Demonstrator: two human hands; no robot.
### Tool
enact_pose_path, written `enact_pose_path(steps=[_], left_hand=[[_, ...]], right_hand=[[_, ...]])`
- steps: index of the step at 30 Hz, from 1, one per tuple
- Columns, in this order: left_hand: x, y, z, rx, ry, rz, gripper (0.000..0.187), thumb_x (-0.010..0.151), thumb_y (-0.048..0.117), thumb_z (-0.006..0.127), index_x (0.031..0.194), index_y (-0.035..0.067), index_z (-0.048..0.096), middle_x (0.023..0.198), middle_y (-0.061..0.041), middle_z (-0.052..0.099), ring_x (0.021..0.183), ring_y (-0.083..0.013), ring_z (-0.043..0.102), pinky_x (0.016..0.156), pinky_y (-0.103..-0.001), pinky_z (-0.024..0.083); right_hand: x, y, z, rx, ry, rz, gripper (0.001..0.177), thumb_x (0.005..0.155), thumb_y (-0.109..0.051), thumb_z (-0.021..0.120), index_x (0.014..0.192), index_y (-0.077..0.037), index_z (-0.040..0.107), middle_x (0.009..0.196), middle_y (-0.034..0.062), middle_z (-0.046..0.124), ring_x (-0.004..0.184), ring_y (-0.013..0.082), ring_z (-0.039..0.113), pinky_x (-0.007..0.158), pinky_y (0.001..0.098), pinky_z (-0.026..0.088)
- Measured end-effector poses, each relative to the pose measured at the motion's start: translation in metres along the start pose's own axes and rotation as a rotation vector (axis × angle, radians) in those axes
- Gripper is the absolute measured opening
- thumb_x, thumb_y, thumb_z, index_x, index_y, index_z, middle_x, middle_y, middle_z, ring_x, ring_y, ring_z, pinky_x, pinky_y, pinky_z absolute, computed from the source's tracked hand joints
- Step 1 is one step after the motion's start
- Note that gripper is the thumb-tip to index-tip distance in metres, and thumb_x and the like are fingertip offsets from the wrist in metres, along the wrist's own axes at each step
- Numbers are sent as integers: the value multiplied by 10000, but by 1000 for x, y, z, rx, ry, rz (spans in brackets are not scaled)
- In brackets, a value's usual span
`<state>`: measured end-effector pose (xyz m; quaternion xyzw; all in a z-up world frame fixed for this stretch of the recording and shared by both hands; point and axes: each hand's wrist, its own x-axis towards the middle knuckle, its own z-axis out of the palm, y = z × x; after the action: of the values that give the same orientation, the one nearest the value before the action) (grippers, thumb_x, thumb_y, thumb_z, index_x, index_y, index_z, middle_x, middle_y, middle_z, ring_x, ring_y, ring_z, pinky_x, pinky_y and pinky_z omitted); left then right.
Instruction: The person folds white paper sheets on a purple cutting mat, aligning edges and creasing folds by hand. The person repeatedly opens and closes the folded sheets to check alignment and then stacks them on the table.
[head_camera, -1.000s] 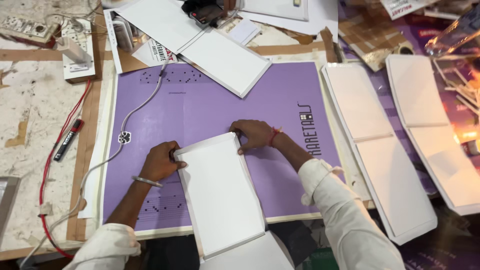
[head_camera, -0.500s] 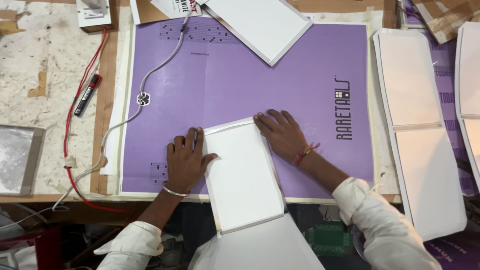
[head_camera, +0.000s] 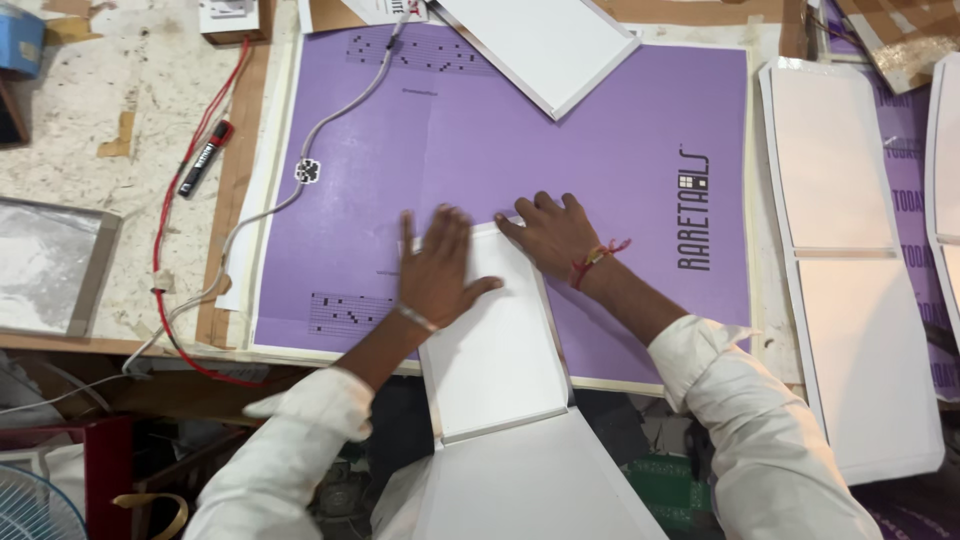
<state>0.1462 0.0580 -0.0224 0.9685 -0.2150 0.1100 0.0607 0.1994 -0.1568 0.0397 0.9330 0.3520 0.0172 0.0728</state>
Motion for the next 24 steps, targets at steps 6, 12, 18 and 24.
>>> enact_pose_path(steps=[6,12,18,24], left_hand=[[-54,-68,2,35,18,-146,968,966,777,344,1499,-20,480,1570,-213,462,1540,-337,243,1165,-736,-22],[-35,-88,4,-364,112,-505,321,954,514,684,1041,215,764,1286,-3,700,1286,-285,527,1145,-535,347],[-48,-79,-7,-235,194,-292,406,814,534,821,985,171,758,1210,-63,655,1190,-317,518,1005,-569,323],[-103,-46,-15,-295,229,-222,678,758,660,790,1204,155,716,1367,-117,623,1401,-368,455,1143,-726,194]], right_hand=[[-16,4,0,122,97,11,364,886,-212,691,1250,-203,713,1146,29,672,1151,221,615,904,441,519],[-11,10,-2,344,4,182,326,812,-239,802,1127,-173,758,1123,-5,688,1162,211,600,915,432,502],[-12,5,2,302,66,146,289,806,-196,806,1094,-200,781,1128,-12,692,1163,207,599,927,433,501],[-17,5,-1,295,79,84,376,787,-212,821,1159,-193,771,1190,14,679,1195,232,586,933,440,498]])
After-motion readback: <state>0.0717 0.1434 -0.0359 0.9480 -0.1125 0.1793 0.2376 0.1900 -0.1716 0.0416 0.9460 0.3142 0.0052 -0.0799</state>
